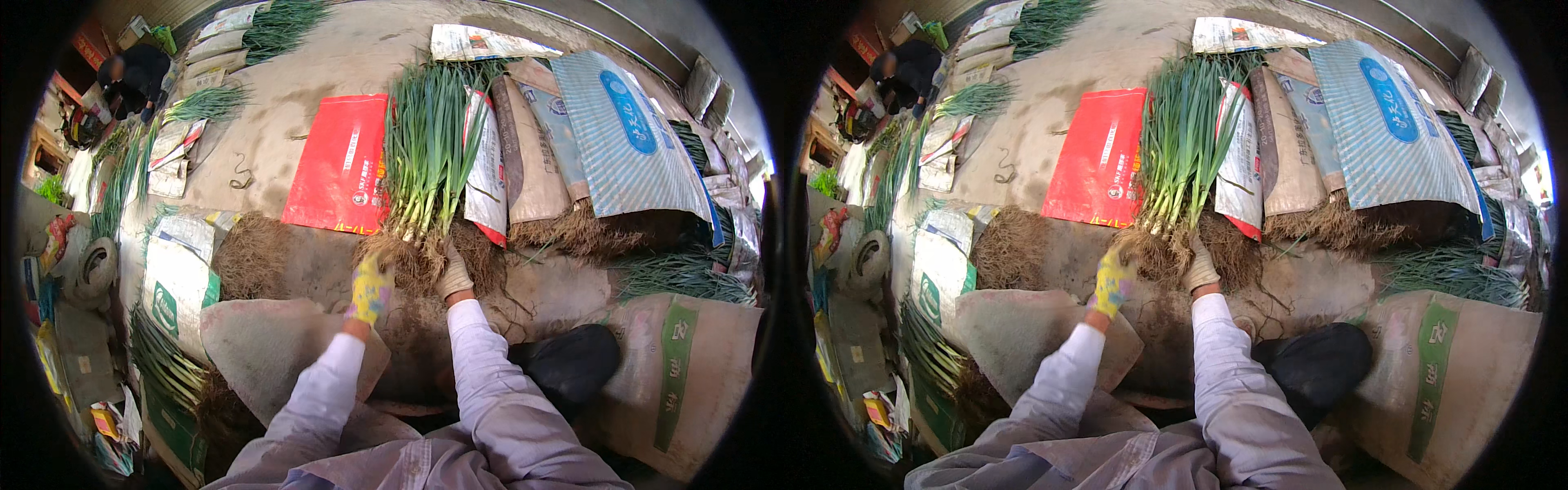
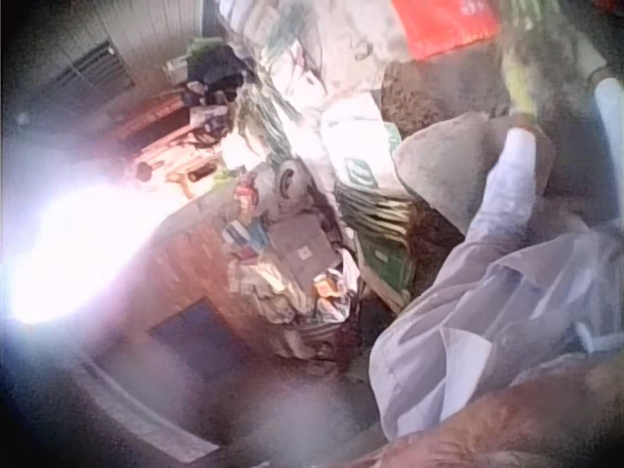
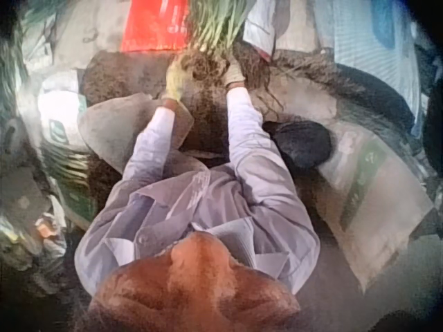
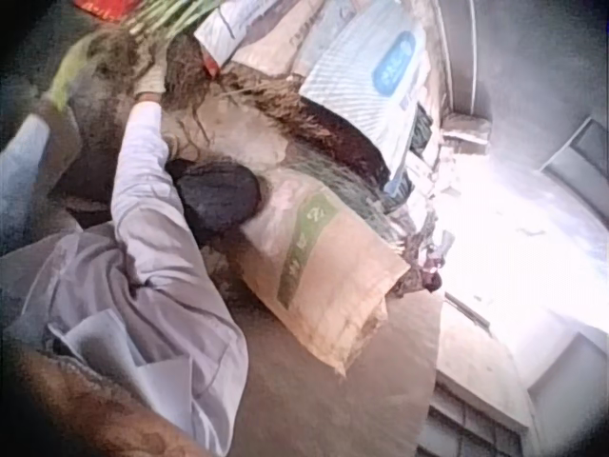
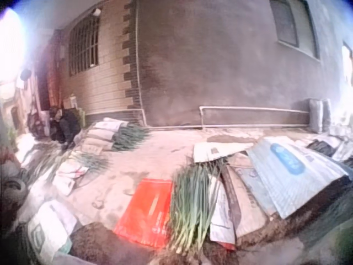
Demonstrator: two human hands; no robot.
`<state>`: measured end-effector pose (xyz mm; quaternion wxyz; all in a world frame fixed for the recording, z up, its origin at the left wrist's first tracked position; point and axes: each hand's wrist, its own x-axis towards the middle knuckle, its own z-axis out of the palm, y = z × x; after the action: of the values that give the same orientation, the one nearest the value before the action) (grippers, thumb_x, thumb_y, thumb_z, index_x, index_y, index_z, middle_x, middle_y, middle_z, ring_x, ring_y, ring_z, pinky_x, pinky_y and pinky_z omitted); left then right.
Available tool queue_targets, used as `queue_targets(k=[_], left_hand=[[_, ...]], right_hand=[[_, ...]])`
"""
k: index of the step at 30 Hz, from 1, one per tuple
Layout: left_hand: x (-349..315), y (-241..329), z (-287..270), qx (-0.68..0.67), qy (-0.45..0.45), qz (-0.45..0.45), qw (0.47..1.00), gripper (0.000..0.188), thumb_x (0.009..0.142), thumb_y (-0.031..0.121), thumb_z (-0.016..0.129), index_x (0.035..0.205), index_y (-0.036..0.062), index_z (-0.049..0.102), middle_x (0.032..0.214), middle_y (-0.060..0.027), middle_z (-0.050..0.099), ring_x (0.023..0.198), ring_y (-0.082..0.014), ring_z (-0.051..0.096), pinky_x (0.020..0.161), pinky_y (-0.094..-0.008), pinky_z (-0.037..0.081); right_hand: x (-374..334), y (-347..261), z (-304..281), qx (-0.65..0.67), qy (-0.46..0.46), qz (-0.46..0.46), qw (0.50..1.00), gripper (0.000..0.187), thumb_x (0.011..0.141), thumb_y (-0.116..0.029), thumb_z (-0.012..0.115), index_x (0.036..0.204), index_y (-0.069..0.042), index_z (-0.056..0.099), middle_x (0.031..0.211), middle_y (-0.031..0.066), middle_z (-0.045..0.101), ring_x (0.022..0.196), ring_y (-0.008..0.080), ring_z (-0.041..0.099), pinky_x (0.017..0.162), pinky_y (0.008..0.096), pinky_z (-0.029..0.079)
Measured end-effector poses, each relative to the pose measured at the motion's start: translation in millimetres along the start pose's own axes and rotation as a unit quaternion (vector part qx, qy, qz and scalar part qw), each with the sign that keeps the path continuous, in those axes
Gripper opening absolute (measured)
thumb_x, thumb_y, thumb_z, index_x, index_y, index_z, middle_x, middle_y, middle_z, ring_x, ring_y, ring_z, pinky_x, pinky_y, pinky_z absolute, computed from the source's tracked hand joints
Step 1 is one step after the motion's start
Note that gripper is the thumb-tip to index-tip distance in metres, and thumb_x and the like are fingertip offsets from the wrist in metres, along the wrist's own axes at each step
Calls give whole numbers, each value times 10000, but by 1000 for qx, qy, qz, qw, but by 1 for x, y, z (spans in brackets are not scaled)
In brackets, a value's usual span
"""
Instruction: The person sits on the floor and sorts green onions by hand, removing soil and roots, then arranging them into neat bundles. The person moves aside sacks and packaging to access the onions and continues bundling them throughout the clip.
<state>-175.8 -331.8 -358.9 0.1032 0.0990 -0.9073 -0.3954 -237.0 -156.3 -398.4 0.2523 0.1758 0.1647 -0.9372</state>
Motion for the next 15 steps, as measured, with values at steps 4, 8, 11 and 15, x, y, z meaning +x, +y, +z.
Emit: queue_targets(k=[4,8,11,15], left_hand=[[55,16,29,-30,-81,-7,996,388,831,119,625,1193,-13,583,1141,-194,649,1058,-308,628,905,-368,487],[67,44,48,-19,-128,-99,987,404,851,197,634,1185,-25,589,1132,-197,652,1013,-296,644,871,-362,494],[67,61,61,-102,-94,-89,986,459,839,230,674,1192,-48,580,1057,-172,671,916,-212,646,798,-314,499],[65,77,67,-251,-148,-124,949,450,852,162,656,1229,-60,551,1114,-162,645,980,-218,623,843,-305,493]], right_hand=[[-7,-5,18,-32,69,1,997,510,862,-428,651,1244,-96,583,1218,63,623,1135,258,561,987,436,433],[-17,-33,22,-98,12,-25,995,466,878,-380,644,1234,-84,592,1176,78,640,1087,235,582,989,408,438],[-26,-58,13,-12,-91,3,996,620,785,-427,737,1257,-61,572,1230,83,610,1125,227,558,1005,377,420],[-28,-63,22,-192,-9,-98,976,560,814,-289,728,1277,-34,544,1224,87,614,1099,232,586,973,338,469]])
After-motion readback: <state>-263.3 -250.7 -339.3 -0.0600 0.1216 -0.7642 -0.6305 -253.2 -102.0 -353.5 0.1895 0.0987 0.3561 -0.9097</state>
